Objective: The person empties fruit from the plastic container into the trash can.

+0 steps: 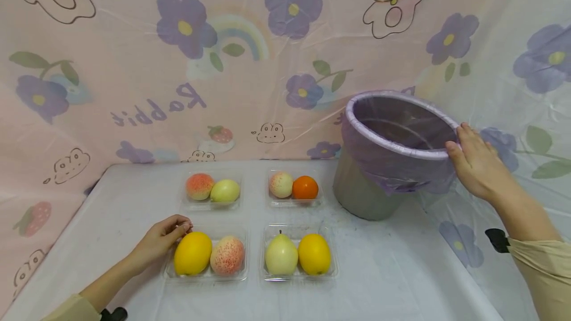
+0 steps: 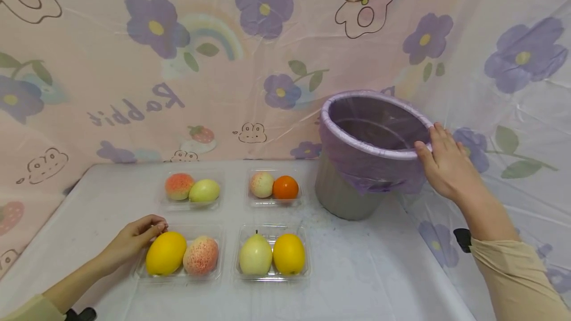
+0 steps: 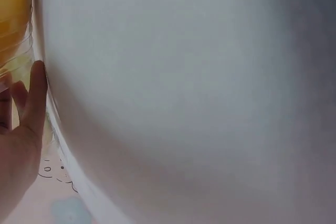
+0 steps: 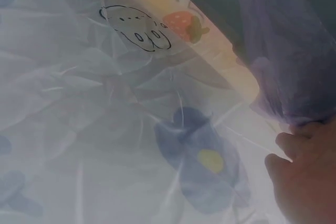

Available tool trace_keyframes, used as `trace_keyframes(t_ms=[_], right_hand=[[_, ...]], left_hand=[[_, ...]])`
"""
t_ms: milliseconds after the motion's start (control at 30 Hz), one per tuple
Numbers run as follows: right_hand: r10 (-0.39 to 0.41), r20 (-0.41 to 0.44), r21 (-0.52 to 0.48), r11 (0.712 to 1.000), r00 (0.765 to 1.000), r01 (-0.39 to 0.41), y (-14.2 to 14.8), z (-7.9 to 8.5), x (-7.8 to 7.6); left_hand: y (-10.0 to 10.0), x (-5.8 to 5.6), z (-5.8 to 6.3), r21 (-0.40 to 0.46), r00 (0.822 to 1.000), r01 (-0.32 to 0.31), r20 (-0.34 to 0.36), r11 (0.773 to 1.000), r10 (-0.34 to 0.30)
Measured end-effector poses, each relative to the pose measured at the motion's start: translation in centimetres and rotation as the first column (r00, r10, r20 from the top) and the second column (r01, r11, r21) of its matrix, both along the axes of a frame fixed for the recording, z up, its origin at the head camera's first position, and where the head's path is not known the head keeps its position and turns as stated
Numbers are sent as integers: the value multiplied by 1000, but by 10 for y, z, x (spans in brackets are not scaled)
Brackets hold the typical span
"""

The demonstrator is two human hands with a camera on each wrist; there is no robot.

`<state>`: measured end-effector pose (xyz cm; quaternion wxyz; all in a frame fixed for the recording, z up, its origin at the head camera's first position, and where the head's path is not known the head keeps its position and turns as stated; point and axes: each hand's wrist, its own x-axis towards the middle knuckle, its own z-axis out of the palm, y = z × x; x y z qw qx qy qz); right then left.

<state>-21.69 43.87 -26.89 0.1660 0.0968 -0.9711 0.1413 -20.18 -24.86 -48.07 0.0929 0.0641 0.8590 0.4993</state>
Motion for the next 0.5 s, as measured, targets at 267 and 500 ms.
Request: trace_keyframes(t_ms=[267,500], right_hand=[[-5,4,2,1000,1000,5,0,-2,2],[-6,4,-8,1000,1000,6,3,-2,-1]], left_hand=[[0,1,3,55,999,-40,11,998,39],[2,4,12,151,994,-109,4,982,110]])
